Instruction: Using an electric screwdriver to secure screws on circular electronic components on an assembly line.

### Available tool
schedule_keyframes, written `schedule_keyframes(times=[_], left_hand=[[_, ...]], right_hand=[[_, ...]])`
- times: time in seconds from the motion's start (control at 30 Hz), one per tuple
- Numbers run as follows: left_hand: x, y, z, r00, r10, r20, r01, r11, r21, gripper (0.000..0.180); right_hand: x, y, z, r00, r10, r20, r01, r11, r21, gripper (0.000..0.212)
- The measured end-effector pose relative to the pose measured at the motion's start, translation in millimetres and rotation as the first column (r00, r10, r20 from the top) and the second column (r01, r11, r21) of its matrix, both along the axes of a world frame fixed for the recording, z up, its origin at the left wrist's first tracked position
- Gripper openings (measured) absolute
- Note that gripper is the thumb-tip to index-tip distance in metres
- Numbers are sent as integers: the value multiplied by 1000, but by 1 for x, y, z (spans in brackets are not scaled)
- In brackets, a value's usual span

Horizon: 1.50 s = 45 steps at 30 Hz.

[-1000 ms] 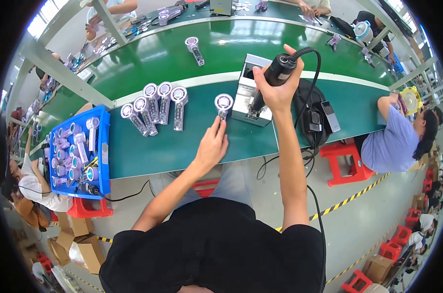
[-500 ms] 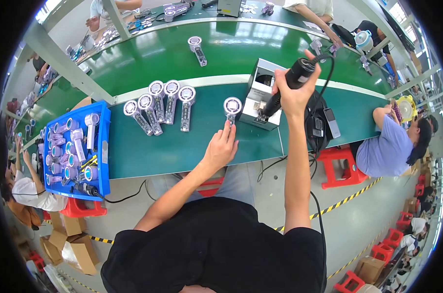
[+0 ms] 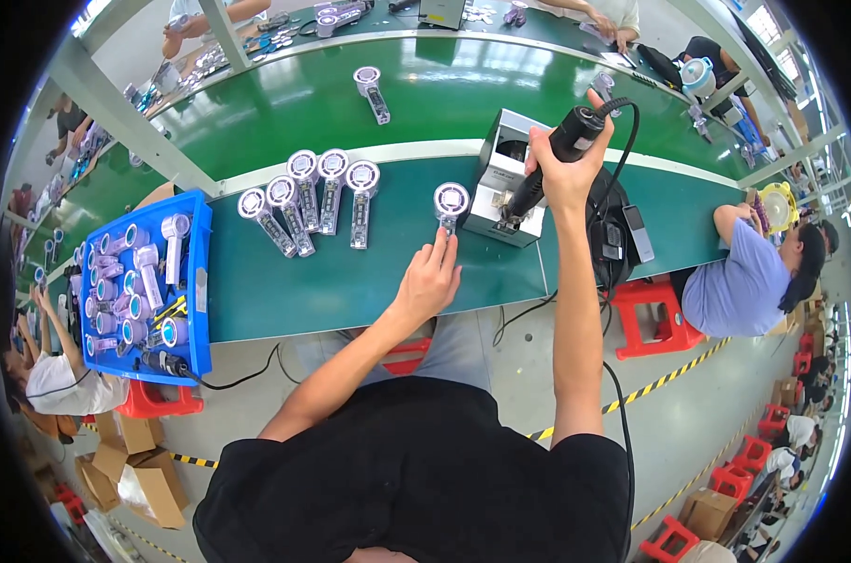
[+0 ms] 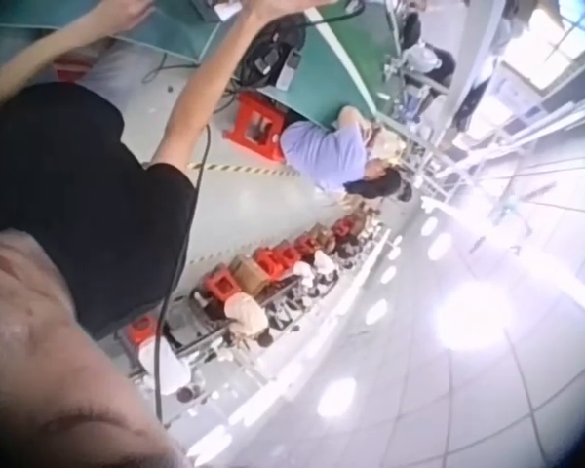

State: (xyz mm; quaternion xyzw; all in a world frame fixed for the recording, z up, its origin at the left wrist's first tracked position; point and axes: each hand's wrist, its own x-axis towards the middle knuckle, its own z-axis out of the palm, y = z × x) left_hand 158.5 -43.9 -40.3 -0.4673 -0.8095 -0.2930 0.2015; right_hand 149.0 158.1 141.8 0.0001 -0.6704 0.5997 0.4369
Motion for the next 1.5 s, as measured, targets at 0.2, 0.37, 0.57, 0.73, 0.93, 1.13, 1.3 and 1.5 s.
schedule_keyframes(times=[0.2, 0.37, 0.57, 0.73, 0.93, 1.13, 1.3, 1.5], left_hand=[[-1, 1, 2, 1000, 8, -16, -8, 1000, -6, 55], [-1, 1, 3, 999, 14, -37, -15, 1000, -22, 56], [0, 1, 4, 1000, 17, -25, -18, 1000, -20, 55], [0, 1, 4, 999, 22, -30, -22, 1000, -9, 55], [-1, 0, 4, 1000, 21, -16, -21, 1000, -7, 54], [0, 1, 3, 1000, 25, -17, -25, 1000, -9, 53], [-2, 1, 3, 999, 18, -33, -19, 1000, -5, 52], [0, 0, 3, 1000, 15, -23, -16, 1000, -14, 53]], right_hand=[[3, -15, -11, 996, 71, -51, -76, 991, -108, 79], [-9, -47, -24, 984, 73, -163, -82, 995, -49, 83], [-22, -50, -41, 991, 86, -101, -86, 996, 2, 81], [-23, -50, -42, 990, 96, -103, -96, 995, 0, 81], [-26, -50, -50, 993, 102, -63, -97, 992, 84, 77], [-30, -52, -60, 980, 165, -112, -162, 986, 36, 72], [-31, -52, -62, 982, 155, -110, -149, 987, 60, 72], [-25, -54, -60, 985, 85, -148, -66, 989, 132, 74]])
